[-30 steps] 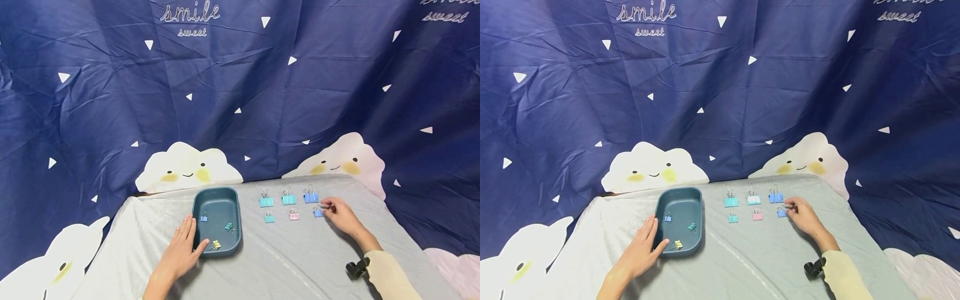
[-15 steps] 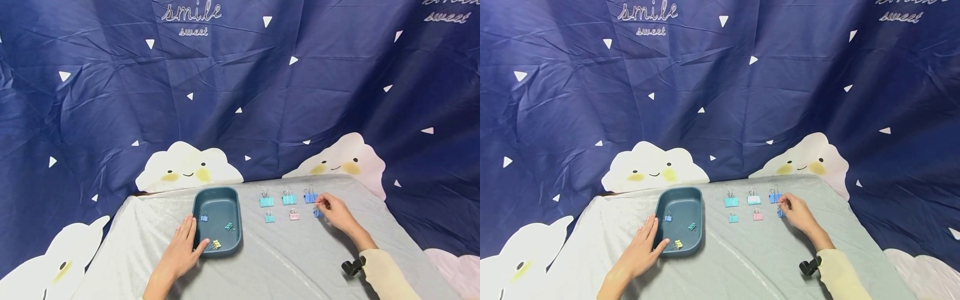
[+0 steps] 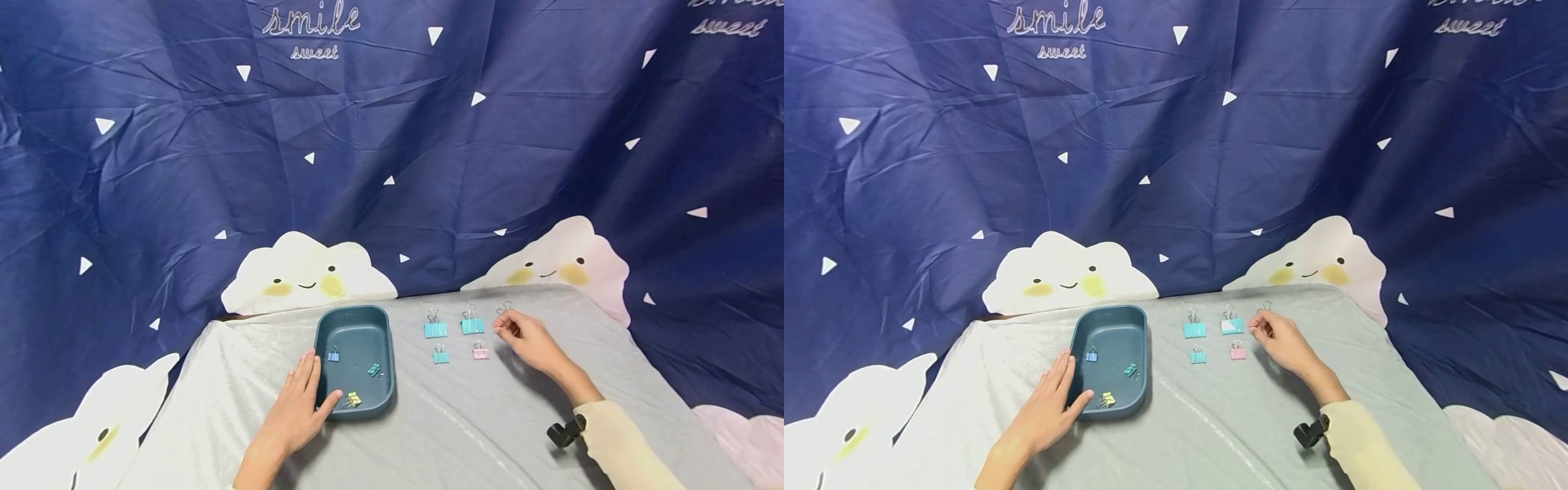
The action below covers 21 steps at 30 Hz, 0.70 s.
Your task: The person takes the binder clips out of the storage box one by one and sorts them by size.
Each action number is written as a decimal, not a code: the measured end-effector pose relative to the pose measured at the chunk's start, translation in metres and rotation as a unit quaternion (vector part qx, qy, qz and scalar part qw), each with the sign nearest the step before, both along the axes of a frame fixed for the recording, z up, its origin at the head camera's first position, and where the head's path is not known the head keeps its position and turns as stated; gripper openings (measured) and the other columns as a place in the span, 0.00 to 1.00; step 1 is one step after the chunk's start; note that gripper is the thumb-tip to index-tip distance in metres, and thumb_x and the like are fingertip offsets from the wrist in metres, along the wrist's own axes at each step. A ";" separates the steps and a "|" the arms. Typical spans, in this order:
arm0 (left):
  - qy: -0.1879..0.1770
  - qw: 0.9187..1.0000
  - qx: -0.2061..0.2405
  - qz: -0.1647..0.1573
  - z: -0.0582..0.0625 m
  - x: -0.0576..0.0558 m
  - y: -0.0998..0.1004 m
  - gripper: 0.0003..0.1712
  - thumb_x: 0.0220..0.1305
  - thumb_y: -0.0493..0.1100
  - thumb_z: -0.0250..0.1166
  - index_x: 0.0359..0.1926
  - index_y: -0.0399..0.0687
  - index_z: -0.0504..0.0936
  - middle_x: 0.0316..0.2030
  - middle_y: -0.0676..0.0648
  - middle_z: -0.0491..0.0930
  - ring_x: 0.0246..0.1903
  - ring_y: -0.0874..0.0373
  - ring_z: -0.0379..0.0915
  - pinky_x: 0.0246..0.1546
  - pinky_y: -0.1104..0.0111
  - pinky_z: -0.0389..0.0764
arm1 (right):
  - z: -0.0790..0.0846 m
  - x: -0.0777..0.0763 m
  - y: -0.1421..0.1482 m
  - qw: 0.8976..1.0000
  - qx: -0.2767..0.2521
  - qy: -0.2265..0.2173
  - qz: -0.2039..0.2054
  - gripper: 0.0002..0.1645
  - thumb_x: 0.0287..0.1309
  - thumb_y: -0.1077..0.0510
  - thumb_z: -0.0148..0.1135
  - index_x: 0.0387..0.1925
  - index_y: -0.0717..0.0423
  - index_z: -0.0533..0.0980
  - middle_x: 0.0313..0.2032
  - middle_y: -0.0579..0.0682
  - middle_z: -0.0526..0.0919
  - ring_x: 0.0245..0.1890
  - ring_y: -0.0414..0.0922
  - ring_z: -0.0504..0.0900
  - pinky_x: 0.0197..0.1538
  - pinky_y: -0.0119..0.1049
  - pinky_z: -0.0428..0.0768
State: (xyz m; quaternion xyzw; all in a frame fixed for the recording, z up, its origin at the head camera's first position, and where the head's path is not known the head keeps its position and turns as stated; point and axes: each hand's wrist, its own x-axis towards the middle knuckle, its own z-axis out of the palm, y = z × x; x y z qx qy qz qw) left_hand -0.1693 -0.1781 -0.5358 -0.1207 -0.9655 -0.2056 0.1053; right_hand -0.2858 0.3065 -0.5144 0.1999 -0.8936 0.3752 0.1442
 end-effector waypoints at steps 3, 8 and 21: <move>-0.005 1.000 -0.005 0.003 0.001 0.001 0.000 0.51 0.78 0.65 0.59 0.81 0.29 0.58 0.83 0.31 0.54 0.82 0.32 0.49 0.79 0.35 0.57 | 0.005 0.000 -0.009 1.000 0.009 0.003 0.009 0.02 0.70 0.64 0.68 0.42 0.57 0.82 0.32 0.45 0.83 0.31 0.34 0.77 0.37 0.28 0.78; -0.028 0.999 -0.012 0.009 0.004 0.000 0.001 0.52 0.78 0.67 0.57 0.82 0.31 0.56 0.84 0.33 0.51 0.84 0.35 0.46 0.81 0.37 0.54 | 0.015 -0.001 -0.025 1.000 0.021 0.003 0.023 0.02 0.70 0.62 0.69 0.41 0.56 0.82 0.32 0.43 0.83 0.32 0.35 0.77 0.38 0.29 0.79; 0.002 1.000 0.002 0.000 -0.003 -0.001 -0.002 0.52 0.78 0.67 0.57 0.81 0.30 0.58 0.83 0.32 0.54 0.82 0.34 0.50 0.78 0.35 0.58 | 0.041 -0.003 -0.077 0.996 0.038 0.006 0.075 0.03 0.70 0.56 0.70 0.42 0.50 0.83 0.31 0.39 0.83 0.31 0.34 0.78 0.38 0.30 0.80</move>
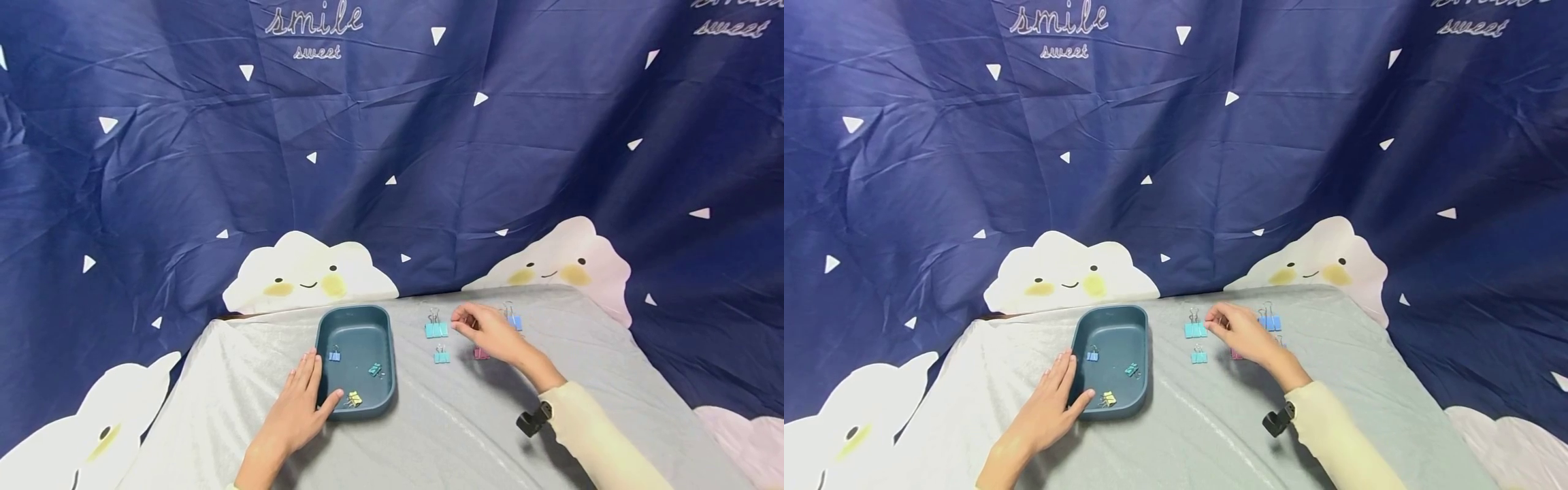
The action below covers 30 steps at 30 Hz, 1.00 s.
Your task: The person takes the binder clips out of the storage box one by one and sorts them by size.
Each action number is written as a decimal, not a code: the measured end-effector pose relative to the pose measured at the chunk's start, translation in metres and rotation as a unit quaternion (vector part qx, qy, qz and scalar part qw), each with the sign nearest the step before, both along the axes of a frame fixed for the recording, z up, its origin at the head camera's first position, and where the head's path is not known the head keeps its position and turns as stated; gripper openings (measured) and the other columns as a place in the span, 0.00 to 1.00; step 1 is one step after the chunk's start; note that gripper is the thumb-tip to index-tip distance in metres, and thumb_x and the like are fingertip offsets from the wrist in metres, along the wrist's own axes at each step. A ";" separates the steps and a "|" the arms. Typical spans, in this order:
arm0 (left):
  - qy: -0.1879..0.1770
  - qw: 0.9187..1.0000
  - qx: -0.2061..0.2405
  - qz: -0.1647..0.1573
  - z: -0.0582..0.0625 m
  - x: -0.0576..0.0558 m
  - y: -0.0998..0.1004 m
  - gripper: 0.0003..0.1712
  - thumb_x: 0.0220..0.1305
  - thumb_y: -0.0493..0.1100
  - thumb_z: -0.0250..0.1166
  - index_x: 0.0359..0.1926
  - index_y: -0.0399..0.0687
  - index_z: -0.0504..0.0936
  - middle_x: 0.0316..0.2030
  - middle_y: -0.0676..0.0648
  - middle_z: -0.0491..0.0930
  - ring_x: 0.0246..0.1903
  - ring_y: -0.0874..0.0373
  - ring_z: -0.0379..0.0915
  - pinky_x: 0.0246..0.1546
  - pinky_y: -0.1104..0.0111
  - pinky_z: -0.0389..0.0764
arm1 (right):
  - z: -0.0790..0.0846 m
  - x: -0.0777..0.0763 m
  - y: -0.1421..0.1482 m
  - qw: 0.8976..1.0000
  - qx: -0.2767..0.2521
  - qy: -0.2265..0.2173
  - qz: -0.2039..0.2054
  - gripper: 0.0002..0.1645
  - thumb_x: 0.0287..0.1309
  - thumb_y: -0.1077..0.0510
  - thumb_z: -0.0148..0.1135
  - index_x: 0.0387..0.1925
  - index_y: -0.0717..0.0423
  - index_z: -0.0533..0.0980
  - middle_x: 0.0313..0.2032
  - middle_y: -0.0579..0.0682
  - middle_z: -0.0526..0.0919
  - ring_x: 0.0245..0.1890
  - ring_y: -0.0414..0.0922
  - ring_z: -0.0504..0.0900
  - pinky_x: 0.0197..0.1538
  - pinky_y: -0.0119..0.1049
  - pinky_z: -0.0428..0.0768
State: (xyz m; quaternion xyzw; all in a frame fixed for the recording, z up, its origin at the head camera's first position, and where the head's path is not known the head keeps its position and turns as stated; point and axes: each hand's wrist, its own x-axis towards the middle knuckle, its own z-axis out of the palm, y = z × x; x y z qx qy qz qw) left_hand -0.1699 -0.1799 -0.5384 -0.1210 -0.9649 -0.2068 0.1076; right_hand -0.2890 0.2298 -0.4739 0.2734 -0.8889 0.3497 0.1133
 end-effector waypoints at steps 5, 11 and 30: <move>-0.002 1.000 -0.007 0.005 0.001 0.000 0.001 0.52 0.77 0.66 0.58 0.81 0.30 0.58 0.83 0.32 0.54 0.83 0.34 0.50 0.79 0.36 0.57 | 0.006 -0.002 -0.023 1.000 0.008 -0.001 0.019 0.03 0.71 0.55 0.70 0.43 0.49 0.83 0.32 0.38 0.83 0.32 0.34 0.79 0.39 0.31 0.81; 0.000 1.000 -0.001 0.001 0.004 0.001 0.002 0.51 0.77 0.65 0.60 0.80 0.29 0.60 0.82 0.30 0.56 0.81 0.31 0.52 0.77 0.34 0.58 | 0.008 -0.007 -0.049 0.999 0.015 -0.004 0.045 0.04 0.72 0.53 0.69 0.42 0.48 0.82 0.32 0.38 0.82 0.33 0.34 0.78 0.40 0.31 0.81; -0.048 0.999 -0.019 0.012 0.009 -0.001 0.002 0.51 0.79 0.65 0.57 0.83 0.32 0.54 0.85 0.35 0.49 0.85 0.37 0.44 0.82 0.38 0.53 | 0.018 -0.026 -0.122 0.988 0.083 0.007 0.131 0.03 0.74 0.54 0.66 0.41 0.45 0.83 0.34 0.38 0.83 0.35 0.33 0.78 0.42 0.31 0.80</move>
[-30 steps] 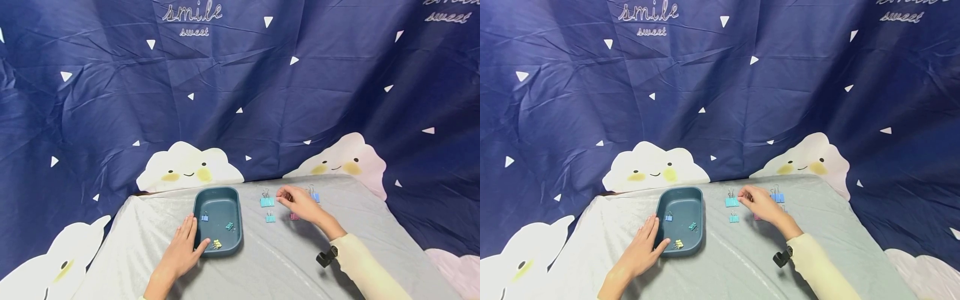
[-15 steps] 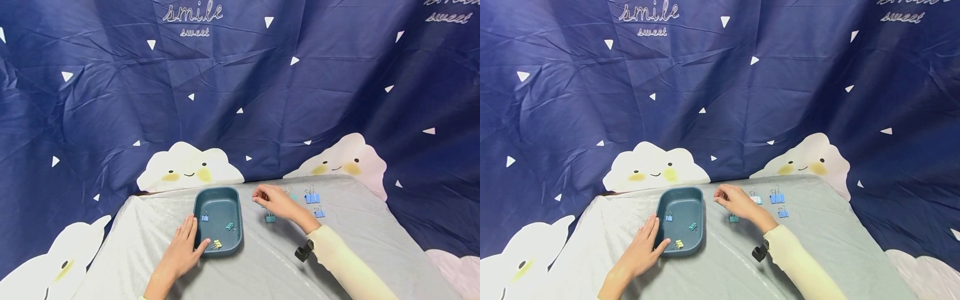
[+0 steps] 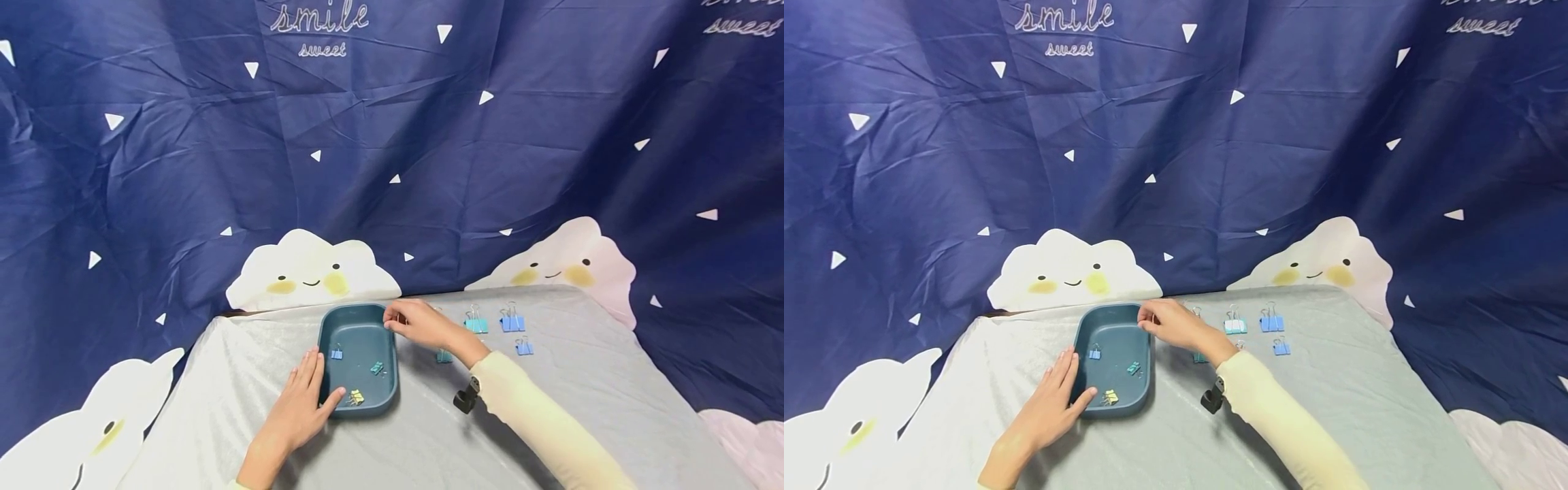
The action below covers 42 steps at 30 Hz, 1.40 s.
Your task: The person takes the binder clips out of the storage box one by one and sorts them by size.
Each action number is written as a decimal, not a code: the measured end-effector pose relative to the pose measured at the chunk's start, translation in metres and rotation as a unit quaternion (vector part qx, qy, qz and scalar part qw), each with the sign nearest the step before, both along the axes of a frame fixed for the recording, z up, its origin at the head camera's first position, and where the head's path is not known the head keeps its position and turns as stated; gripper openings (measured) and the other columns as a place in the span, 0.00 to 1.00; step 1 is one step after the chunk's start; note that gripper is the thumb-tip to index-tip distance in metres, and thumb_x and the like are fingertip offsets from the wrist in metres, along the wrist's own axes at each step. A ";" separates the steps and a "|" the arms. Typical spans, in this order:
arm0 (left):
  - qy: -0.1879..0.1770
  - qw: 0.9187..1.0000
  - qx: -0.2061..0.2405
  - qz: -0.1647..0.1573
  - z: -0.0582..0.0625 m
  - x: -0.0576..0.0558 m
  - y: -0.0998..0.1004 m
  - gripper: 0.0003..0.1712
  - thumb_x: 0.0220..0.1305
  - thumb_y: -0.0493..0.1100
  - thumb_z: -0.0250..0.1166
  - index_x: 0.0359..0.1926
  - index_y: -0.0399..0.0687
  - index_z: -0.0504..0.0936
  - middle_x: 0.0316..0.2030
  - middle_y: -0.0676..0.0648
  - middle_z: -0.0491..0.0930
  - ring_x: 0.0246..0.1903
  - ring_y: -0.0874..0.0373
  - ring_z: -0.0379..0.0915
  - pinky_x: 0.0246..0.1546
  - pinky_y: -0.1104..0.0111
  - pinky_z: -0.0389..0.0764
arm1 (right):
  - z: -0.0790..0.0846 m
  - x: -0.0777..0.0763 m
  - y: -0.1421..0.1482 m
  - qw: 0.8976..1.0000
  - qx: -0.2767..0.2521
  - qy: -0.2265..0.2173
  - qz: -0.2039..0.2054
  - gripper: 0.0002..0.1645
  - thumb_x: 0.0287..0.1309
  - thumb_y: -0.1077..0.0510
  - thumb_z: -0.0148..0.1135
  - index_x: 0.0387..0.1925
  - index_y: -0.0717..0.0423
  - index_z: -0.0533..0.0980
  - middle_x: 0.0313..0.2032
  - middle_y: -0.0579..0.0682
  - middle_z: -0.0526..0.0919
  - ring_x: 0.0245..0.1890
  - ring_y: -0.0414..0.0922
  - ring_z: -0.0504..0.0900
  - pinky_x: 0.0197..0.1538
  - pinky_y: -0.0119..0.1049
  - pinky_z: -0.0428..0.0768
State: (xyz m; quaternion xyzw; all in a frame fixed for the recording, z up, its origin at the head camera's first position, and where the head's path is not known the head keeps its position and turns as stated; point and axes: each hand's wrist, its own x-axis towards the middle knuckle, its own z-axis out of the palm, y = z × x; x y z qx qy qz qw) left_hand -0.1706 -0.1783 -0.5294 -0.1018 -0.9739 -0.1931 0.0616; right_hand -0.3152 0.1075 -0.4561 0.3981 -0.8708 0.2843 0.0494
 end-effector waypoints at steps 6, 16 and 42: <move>0.011 1.000 0.011 -0.004 -0.001 0.001 0.002 0.51 0.78 0.64 0.59 0.82 0.30 0.56 0.84 0.33 0.51 0.84 0.35 0.47 0.80 0.35 0.55 | -0.001 -0.005 -0.022 1.000 0.013 -0.003 0.026 0.03 0.75 0.56 0.66 0.41 0.47 0.83 0.34 0.39 0.84 0.34 0.34 0.79 0.42 0.31 0.81; 0.020 1.000 0.010 -0.007 -0.004 0.000 0.000 0.51 0.78 0.65 0.58 0.82 0.29 0.57 0.83 0.32 0.52 0.83 0.34 0.47 0.79 0.34 0.56 | -0.001 -0.008 -0.059 0.999 0.036 -0.004 0.039 0.03 0.75 0.56 0.66 0.40 0.45 0.83 0.33 0.39 0.82 0.33 0.35 0.77 0.40 0.30 0.78; 0.020 0.999 0.021 -0.015 -0.004 -0.001 -0.001 0.51 0.78 0.64 0.59 0.82 0.29 0.57 0.84 0.32 0.52 0.83 0.34 0.48 0.78 0.33 0.55 | -0.016 -0.010 -0.126 0.985 0.169 -0.030 0.021 0.13 0.75 0.54 0.66 0.55 0.52 0.84 0.50 0.47 0.90 0.51 0.41 0.87 0.57 0.36 0.85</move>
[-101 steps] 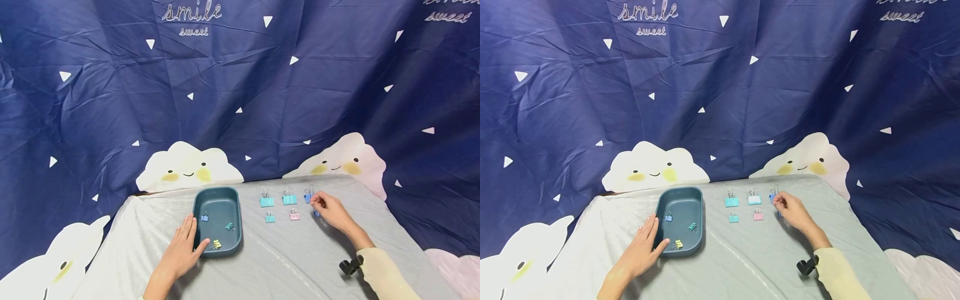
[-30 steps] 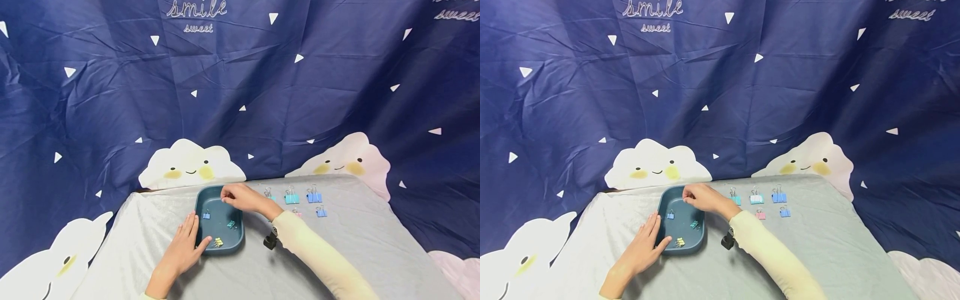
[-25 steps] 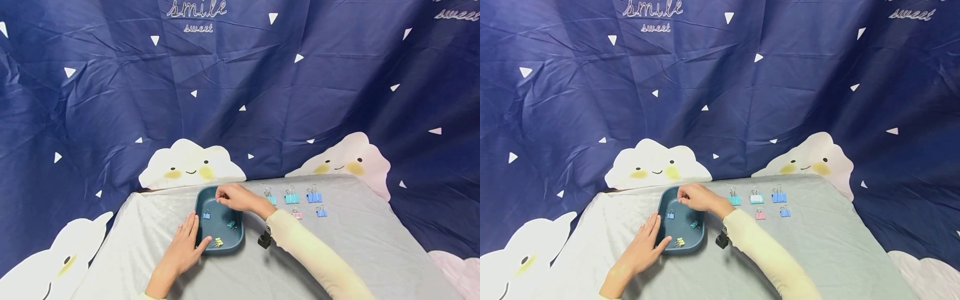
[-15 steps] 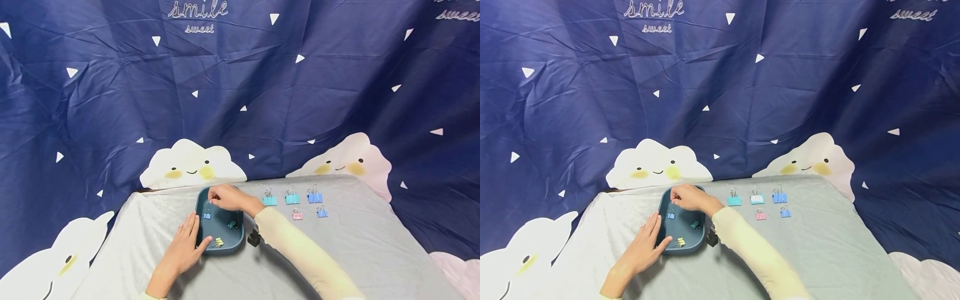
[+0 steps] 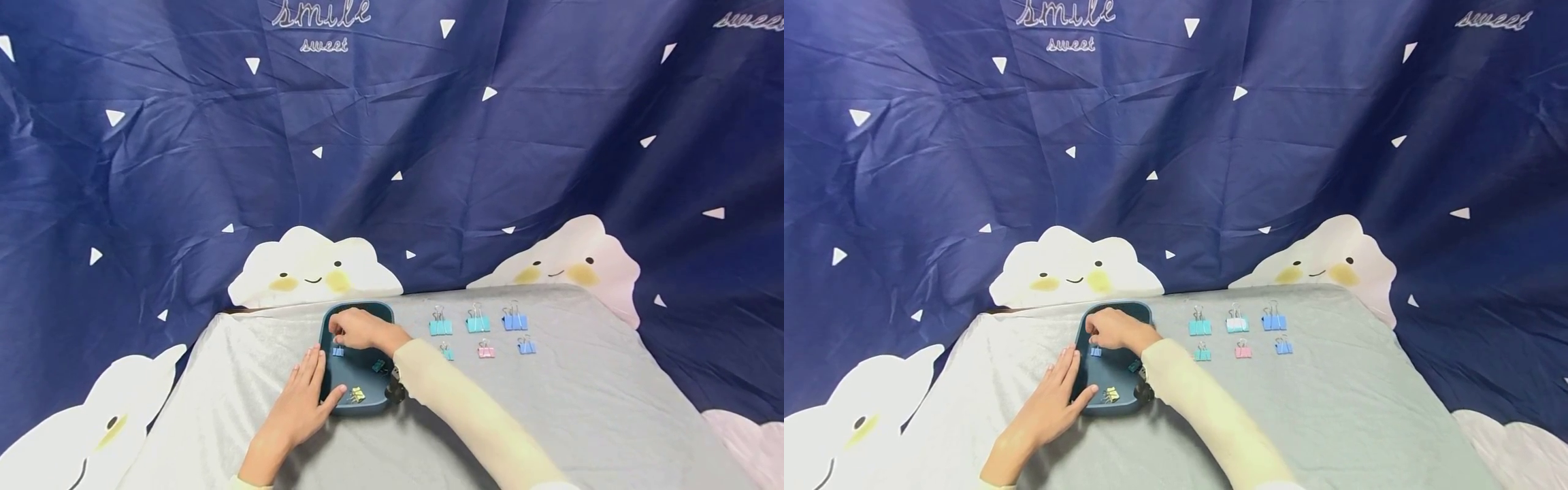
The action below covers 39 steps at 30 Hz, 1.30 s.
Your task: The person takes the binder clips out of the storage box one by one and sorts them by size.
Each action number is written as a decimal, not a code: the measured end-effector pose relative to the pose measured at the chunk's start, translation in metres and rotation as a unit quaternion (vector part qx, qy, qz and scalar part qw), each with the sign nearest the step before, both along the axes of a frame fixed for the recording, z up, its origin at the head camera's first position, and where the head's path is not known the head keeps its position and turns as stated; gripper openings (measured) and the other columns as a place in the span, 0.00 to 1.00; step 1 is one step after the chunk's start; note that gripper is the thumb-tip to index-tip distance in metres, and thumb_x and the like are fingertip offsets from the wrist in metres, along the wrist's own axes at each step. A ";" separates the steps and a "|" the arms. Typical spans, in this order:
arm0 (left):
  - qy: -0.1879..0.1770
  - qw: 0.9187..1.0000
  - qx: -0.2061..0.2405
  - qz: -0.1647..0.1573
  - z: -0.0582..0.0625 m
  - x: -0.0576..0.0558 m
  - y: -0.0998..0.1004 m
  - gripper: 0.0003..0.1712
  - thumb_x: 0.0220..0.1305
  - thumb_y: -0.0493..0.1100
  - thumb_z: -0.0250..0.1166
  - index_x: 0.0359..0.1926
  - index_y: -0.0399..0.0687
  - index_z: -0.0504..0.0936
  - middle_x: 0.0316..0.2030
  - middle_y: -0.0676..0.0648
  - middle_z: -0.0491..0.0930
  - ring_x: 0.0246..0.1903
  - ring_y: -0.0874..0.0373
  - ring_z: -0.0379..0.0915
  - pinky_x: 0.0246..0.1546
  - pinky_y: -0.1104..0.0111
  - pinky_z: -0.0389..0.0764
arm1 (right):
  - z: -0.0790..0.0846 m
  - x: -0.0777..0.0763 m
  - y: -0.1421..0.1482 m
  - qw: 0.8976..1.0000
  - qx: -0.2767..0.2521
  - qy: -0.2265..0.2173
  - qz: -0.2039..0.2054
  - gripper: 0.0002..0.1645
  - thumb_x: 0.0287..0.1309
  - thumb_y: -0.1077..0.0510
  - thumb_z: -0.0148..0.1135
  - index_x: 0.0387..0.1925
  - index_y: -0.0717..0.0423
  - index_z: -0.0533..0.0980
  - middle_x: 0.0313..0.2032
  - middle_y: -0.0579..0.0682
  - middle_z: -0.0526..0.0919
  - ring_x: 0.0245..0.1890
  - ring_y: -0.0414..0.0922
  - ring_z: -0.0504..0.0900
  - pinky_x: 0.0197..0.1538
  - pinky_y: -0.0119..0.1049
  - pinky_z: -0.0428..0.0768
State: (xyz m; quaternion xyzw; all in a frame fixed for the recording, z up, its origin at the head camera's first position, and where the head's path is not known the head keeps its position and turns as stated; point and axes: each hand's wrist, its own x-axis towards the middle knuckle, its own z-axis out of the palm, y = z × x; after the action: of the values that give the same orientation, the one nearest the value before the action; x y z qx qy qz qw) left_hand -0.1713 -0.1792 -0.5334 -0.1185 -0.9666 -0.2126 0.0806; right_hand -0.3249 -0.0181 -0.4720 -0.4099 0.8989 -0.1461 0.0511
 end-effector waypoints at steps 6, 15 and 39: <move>0.016 1.000 -0.010 -0.008 -0.001 -0.001 -0.001 0.51 0.79 0.66 0.56 0.81 0.28 0.57 0.83 0.31 0.52 0.83 0.33 0.48 0.77 0.33 0.57 | -0.011 0.003 -0.010 0.998 0.062 0.004 -0.006 0.21 0.74 0.51 0.67 0.64 0.48 0.82 0.59 0.46 0.87 0.62 0.43 0.84 0.65 0.38 0.82; 0.008 1.000 -0.004 -0.006 0.000 -0.002 0.001 0.52 0.79 0.67 0.56 0.82 0.30 0.57 0.83 0.32 0.52 0.83 0.33 0.48 0.78 0.33 0.56 | -0.023 0.004 -0.008 0.995 0.102 0.020 0.001 0.11 0.70 0.58 0.69 0.52 0.50 0.85 0.48 0.45 0.87 0.48 0.40 0.84 0.53 0.32 0.83; 0.010 1.000 -0.002 -0.001 0.000 -0.001 -0.001 0.51 0.78 0.65 0.58 0.81 0.28 0.58 0.83 0.32 0.52 0.83 0.33 0.49 0.78 0.33 0.57 | -0.023 0.002 0.000 0.996 0.087 0.018 -0.002 0.06 0.68 0.62 0.68 0.40 0.47 0.86 0.33 0.37 0.84 0.32 0.35 0.78 0.50 0.33 0.82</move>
State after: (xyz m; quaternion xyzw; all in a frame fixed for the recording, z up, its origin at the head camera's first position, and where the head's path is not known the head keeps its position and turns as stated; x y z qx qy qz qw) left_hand -0.1720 -0.1802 -0.5337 -0.1216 -0.9661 -0.2094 0.0897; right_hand -0.3227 -0.0181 -0.4952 -0.4050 0.9096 -0.0600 0.0705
